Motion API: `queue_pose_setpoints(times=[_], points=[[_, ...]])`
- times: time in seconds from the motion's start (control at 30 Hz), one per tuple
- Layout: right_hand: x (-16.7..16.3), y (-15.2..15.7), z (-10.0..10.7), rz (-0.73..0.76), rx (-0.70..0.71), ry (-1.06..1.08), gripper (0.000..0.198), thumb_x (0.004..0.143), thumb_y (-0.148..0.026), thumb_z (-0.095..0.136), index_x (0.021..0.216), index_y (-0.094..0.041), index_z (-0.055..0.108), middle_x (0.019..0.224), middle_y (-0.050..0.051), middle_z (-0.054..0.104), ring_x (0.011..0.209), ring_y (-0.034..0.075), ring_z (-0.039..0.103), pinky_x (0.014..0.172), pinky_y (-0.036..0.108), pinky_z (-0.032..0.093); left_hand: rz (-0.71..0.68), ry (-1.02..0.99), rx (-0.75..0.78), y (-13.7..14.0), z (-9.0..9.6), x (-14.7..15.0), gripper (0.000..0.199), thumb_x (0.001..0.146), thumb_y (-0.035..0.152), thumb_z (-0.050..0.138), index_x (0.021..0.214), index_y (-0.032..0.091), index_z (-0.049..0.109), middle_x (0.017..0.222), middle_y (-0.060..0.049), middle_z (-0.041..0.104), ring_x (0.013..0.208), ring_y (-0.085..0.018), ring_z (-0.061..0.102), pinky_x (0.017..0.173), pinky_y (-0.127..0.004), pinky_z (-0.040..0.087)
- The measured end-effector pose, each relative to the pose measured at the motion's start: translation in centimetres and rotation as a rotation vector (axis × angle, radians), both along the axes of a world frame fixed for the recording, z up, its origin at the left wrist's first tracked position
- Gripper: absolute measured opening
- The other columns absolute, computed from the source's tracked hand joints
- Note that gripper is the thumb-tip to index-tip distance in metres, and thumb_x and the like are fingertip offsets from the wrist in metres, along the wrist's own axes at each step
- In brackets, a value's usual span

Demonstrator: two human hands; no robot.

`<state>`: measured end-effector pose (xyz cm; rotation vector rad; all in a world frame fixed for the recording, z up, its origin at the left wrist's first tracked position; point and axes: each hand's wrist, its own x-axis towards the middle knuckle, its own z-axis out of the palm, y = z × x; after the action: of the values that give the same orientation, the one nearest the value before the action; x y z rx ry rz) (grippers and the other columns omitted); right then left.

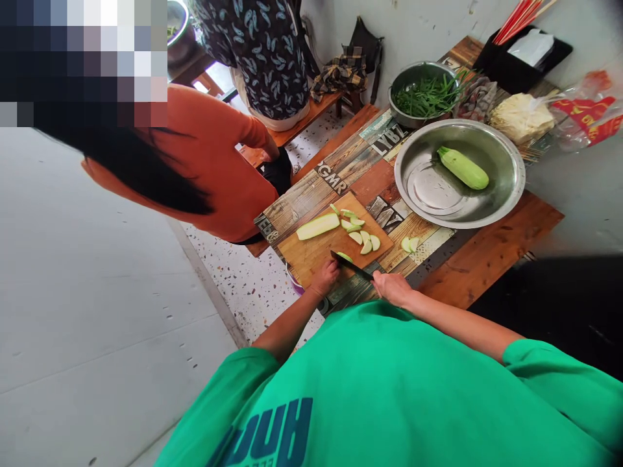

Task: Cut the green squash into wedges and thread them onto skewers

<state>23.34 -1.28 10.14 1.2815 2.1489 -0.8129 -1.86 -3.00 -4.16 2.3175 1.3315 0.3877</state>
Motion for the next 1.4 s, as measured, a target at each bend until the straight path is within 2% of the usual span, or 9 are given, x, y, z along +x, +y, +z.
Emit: queue_pose_setpoints(times=[0.17, 0.43, 0.6, 0.8, 0.97, 1.13, 1.2, 1.27, 1.4], points=[[-0.4, -0.4, -1.3, 0.001, -0.002, -0.02, 0.031, 0.098, -0.031, 0.034, 0.107, -0.009, 0.056, 0.094, 0.018, 0.072, 0.089, 0.027, 0.069, 0.068, 0.03, 0.044, 0.01, -0.033, -0.024, -0.1, 0.0, 0.1, 0.039, 0.097, 0.025, 0.029, 0.084, 0.015, 0.064, 0.108, -0.014, 0.062, 0.106, -0.025, 0.055, 0.091, -0.044, 0.051], [0.6, 1.1, -1.7, 0.037, 0.046, 0.016, 0.032, 0.099, -0.033, 0.033, 0.108, -0.013, 0.056, 0.091, 0.013, 0.073, 0.082, 0.023, 0.069, 0.062, 0.027, 0.039, 0.245, -0.091, 0.004, -0.4, 0.5, 1.7, 0.027, 0.094, 0.028, 0.042, 0.103, 0.012, 0.062, 0.107, -0.015, 0.062, 0.098, -0.025, 0.057, 0.085, -0.044, 0.051], [1.8, 5.6, -0.3, 0.064, 0.136, 0.038, 0.033, 0.098, -0.035, 0.033, 0.108, -0.014, 0.057, 0.09, 0.012, 0.073, 0.079, 0.023, 0.068, 0.058, 0.027, 0.034, 0.428, -0.121, -0.035, 3.0, 0.6, 3.8, 0.017, 0.09, 0.022, 0.051, 0.098, 0.014, 0.064, 0.103, -0.012, 0.064, 0.098, -0.024, 0.059, 0.088, -0.043, 0.049], [3.7, 9.5, 2.3, 0.039, 0.269, 0.033, 0.038, 0.098, -0.038, 0.028, 0.11, -0.015, 0.056, 0.088, 0.014, 0.073, 0.074, 0.023, 0.066, 0.056, 0.027, 0.029, 0.52, -0.172, -0.028, 6.4, 1.9, 4.4, 0.015, 0.086, 0.017, 0.055, 0.097, 0.015, 0.066, 0.103, -0.012, 0.066, 0.097, -0.023, 0.061, 0.089, -0.04, 0.049], [5.2, 10.3, 3.2, 0.074, 0.373, -0.005, 0.032, 0.096, -0.034, 0.032, 0.1, -0.015, 0.059, 0.08, 0.013, 0.072, 0.069, 0.023, 0.066, 0.053, 0.027, 0.026, 0.509, -0.203, 0.018, 6.6, 3.6, 3.6, 0.022, 0.091, 0.02, 0.046, 0.092, 0.015, 0.067, 0.096, -0.01, 0.067, 0.09, -0.019, 0.062, 0.084, -0.037, 0.052], [6.3, 10.4, 4.1, 0.098, 0.436, -0.031, 0.022, 0.089, -0.026, 0.043, 0.097, -0.014, 0.059, 0.082, 0.014, 0.071, 0.072, 0.024, 0.067, 0.053, 0.027, 0.026, 0.6, -0.215, 0.239, 6.4, 7.8, 4.3, 0.031, 0.093, 0.03, 0.048, 0.117, 0.016, 0.061, 0.112, -0.013, 0.063, 0.108, -0.023, 0.058, 0.096, -0.041, 0.048], [6.5, 10.5, 4.4, 0.099, 0.458, -0.037, 0.021, 0.086, -0.027, 0.048, 0.098, -0.013, 0.059, 0.083, 0.014, 0.07, 0.074, 0.025, 0.067, 0.054, 0.028, 0.027, 0.493, -0.194, 0.233, 6.9, 9.5, 5.2, 0.044, 0.09, 0.037, 0.054, 0.128, 0.015, 0.055, 0.124, -0.016, 0.057, 0.118, -0.026, 0.053, 0.102, -0.043, 0.044], [6.6, 10.7, 4.6, 0.105, 0.467, -0.042, 0.022, 0.084, -0.028, 0.052, 0.099, -0.013, 0.059, 0.086, 0.014, 0.07, 0.076, 0.026, 0.067, 0.055, 0.028, 0.028, 0.295, -0.157, 0.176, 7.8, 10.5, 6.2, 0.051, 0.088, 0.042, 0.058, 0.131, 0.017, 0.053, 0.134, -0.016, 0.052, 0.127, -0.028, 0.047, 0.107, -0.046, 0.039], [6.6, 11.4, 4.4, 0.111, 0.452, -0.025, 0.023, 0.083, -0.027, 0.054, 0.1, -0.013, 0.059, 0.091, 0.015, 0.07, 0.079, 0.025, 0.067, 0.057, 0.027, 0.031, 0.018, -0.159, 0.075, 9.8, 10.3, 7.3, 0.034, 0.094, 0.034, 0.049, 0.123, 0.02, 0.06, 0.124, -0.012, 0.062, 0.123, -0.025, 0.052, 0.106, -0.048, 0.04]])
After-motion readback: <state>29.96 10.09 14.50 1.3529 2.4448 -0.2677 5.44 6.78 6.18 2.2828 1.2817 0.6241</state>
